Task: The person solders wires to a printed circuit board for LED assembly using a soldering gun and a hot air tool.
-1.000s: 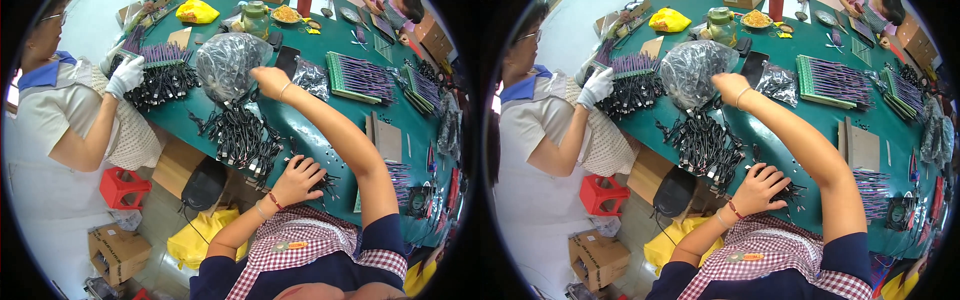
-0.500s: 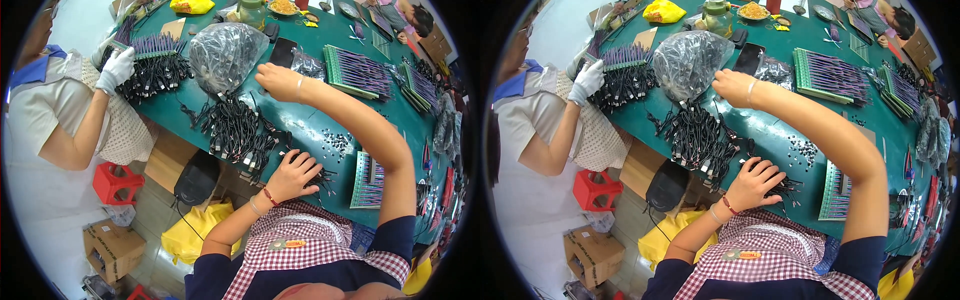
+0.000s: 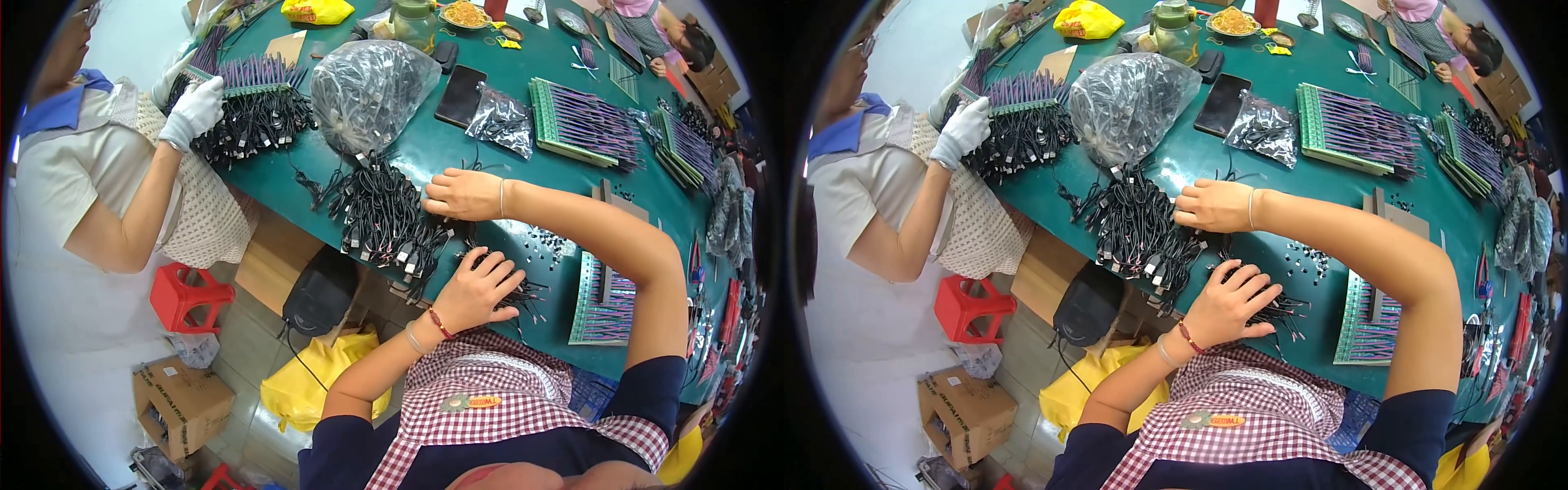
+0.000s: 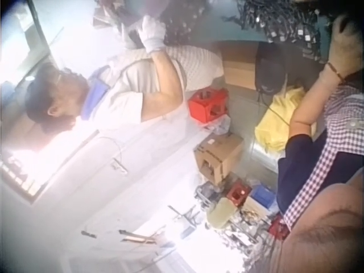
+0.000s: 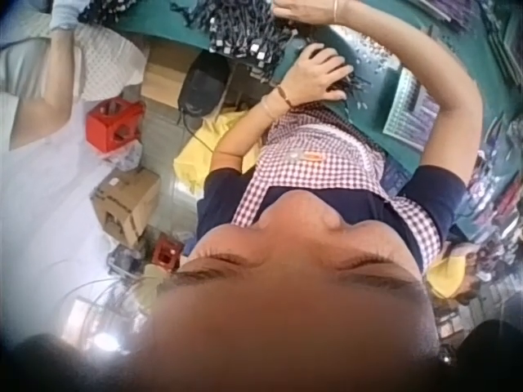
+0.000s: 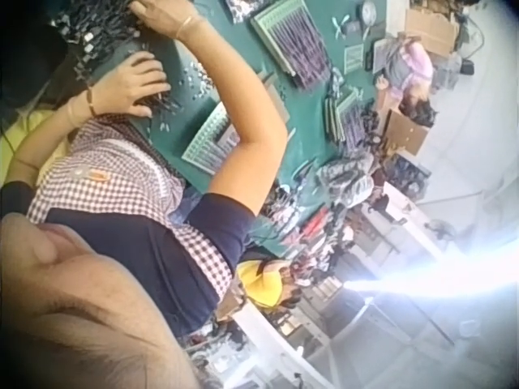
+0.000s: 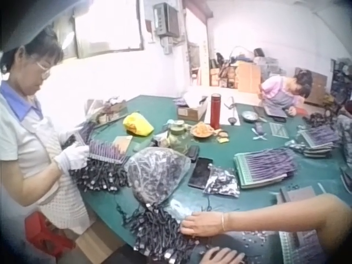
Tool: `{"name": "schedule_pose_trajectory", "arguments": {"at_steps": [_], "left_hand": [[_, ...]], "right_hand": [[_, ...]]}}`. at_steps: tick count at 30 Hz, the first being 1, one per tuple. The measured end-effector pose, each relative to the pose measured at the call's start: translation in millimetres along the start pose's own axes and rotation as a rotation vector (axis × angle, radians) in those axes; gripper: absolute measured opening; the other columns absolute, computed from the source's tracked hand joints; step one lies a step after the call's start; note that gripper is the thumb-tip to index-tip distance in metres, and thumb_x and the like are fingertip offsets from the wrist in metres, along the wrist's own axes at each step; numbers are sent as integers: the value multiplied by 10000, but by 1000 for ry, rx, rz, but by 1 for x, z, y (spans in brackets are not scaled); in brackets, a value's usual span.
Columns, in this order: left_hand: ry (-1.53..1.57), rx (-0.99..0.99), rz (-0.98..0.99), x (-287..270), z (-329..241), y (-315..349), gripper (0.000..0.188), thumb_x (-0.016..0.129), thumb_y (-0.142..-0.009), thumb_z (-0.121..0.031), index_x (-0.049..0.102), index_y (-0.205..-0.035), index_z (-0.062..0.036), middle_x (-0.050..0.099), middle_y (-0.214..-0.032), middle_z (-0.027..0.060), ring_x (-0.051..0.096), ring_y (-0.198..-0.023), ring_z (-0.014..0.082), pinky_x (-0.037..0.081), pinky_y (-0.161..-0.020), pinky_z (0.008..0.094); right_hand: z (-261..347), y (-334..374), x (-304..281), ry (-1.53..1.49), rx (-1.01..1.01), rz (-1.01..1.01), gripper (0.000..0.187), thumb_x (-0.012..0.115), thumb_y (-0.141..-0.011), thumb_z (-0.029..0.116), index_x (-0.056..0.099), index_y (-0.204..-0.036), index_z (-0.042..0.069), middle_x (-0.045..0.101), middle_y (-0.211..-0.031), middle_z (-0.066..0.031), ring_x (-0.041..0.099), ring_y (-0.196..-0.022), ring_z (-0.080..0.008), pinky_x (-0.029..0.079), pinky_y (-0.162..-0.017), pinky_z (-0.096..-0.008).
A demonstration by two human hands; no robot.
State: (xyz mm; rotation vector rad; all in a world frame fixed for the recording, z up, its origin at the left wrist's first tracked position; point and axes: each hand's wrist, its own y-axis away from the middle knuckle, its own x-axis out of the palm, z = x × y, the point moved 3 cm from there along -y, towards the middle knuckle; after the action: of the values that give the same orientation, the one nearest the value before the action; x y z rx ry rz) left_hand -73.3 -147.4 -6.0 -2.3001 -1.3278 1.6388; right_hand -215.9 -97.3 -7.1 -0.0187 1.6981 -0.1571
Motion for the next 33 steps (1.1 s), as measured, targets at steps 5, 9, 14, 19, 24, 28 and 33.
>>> {"name": "schedule_pose_trajectory", "arguments": {"at_steps": [5,9,14,19,24,28,33], "left_hand": [[-119,-21,61,7,6,-8,583,593,-714,-508,557,-1127,-98,539,-1030,73,485,-1014,237,363,-895,432],[-70,61,30,6,4,-2,590,582,-736,-524,532,-1144,-101,521,-1072,72,481,-1044,232,329,-936,445],[-165,107,-221,7,9,17,686,526,-773,-628,425,-1191,-93,438,-1206,89,416,-1168,281,180,-1043,559],[-124,134,-33,4,18,-11,949,551,-717,-659,177,-1410,-128,257,-1404,210,272,-1295,390,179,-1036,586],[-128,55,87,3,14,-18,930,661,-604,-592,355,-1357,-139,338,-1366,177,334,-1239,358,261,-979,511],[-243,3,185,2,11,-20,817,700,-579,-545,492,-1236,-107,448,-1229,133,399,-1149,304,297,-905,452],[-316,-31,113,1,2,-28,725,736,-543,-473,531,-1130,-103,448,-1239,98,370,-1185,321,225,-1006,542]], "right_hand": [[-13,10,-46,21,359,-95,277,573,-745,168,491,-983,53,512,-850,-58,516,-835,-223,403,-680,-337],[8,33,-72,-790,884,345,351,552,-749,49,441,-1081,25,600,-943,-182,572,-899,-362,416,-740,-445],[52,85,-19,-991,965,76,488,598,-756,93,423,-1210,51,590,-962,-221,582,-913,-345,452,-794,-397],[72,93,-24,-1788,1063,-405,740,628,-792,134,217,-1394,10,426,-1291,-182,449,-1170,-226,392,-942,-316],[84,112,-25,-2027,1139,-632,778,588,-840,196,115,-1406,-50,406,-1305,-172,335,-1264,-205,286,-1032,-310],[97,119,-37,-1635,1198,-256,698,537,-874,266,186,-1372,-76,435,-1274,-211,396,-1217,-242,315,-1009,-326],[154,110,-20,-411,1251,-245,484,519,-838,178,406,-1236,-72,523,-1070,-152,504,-981,-298,427,-807,-380]]}}
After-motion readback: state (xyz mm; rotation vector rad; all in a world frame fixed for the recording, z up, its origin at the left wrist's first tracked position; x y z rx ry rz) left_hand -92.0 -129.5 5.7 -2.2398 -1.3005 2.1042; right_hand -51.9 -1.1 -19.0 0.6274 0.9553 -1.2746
